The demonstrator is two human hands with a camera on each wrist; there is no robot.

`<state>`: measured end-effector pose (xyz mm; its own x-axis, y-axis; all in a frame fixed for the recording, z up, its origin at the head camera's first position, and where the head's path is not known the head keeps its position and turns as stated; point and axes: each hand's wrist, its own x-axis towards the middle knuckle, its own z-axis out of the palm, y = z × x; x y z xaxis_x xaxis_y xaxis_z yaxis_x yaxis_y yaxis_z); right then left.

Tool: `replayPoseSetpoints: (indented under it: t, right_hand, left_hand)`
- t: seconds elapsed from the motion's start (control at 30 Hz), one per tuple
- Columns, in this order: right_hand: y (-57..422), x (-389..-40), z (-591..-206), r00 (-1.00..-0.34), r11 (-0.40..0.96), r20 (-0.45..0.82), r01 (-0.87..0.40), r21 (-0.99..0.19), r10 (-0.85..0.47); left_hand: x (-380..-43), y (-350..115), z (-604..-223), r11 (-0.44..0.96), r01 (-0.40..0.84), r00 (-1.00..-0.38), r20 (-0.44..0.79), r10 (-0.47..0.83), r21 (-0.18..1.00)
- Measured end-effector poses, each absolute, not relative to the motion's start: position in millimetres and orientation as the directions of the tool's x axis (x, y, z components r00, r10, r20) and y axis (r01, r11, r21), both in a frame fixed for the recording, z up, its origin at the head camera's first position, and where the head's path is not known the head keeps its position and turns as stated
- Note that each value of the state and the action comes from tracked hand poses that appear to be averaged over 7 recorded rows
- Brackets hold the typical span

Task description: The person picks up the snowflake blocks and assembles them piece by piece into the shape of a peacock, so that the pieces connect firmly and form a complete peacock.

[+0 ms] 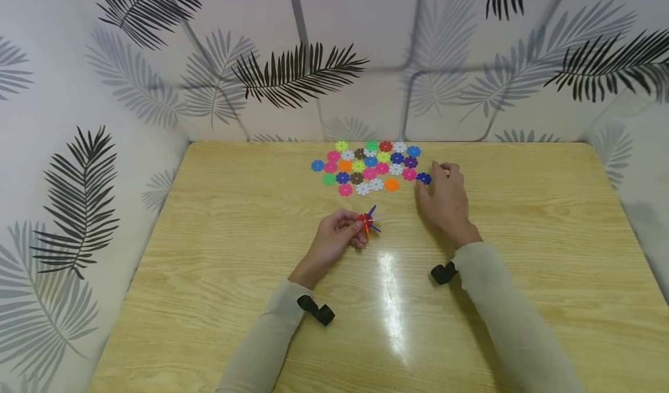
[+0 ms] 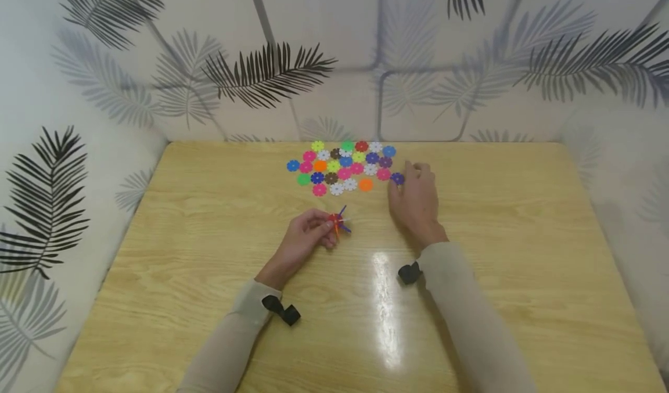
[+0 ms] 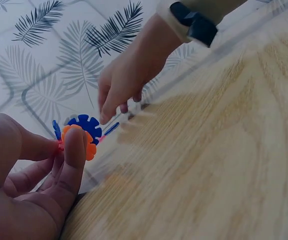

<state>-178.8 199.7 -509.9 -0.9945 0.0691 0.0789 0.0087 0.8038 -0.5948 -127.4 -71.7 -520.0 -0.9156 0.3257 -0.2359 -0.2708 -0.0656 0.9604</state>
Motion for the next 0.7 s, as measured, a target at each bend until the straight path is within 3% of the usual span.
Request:
replayPoseSetpoints:
  t: [0.17, 0.37, 0.7]
  right_hand:
    - [205, -188, -507, -0.997, 0.802, -0.001, 0.065, -0.594, 0.08]
    - [205, -180, -493, -0.991, 0.728, -0.13, 0.119, -0.675, 0.042]
    - [184, -152, -492, -0.94, 0.452, -0.03, -0.136, -0.882, -0.341]
  left_hand:
    - [-128, -72, -521, -0.052, -0.269, -0.917, -0.24, 0.318, 0.962]
    - [-127, -71, -522, -0.023, -0.25, -0.924, -0.231, 0.305, 0.968]
    - [-127, -73, -521, 0.106, -0.208, -0.919, -0.232, 0.318, 0.972]
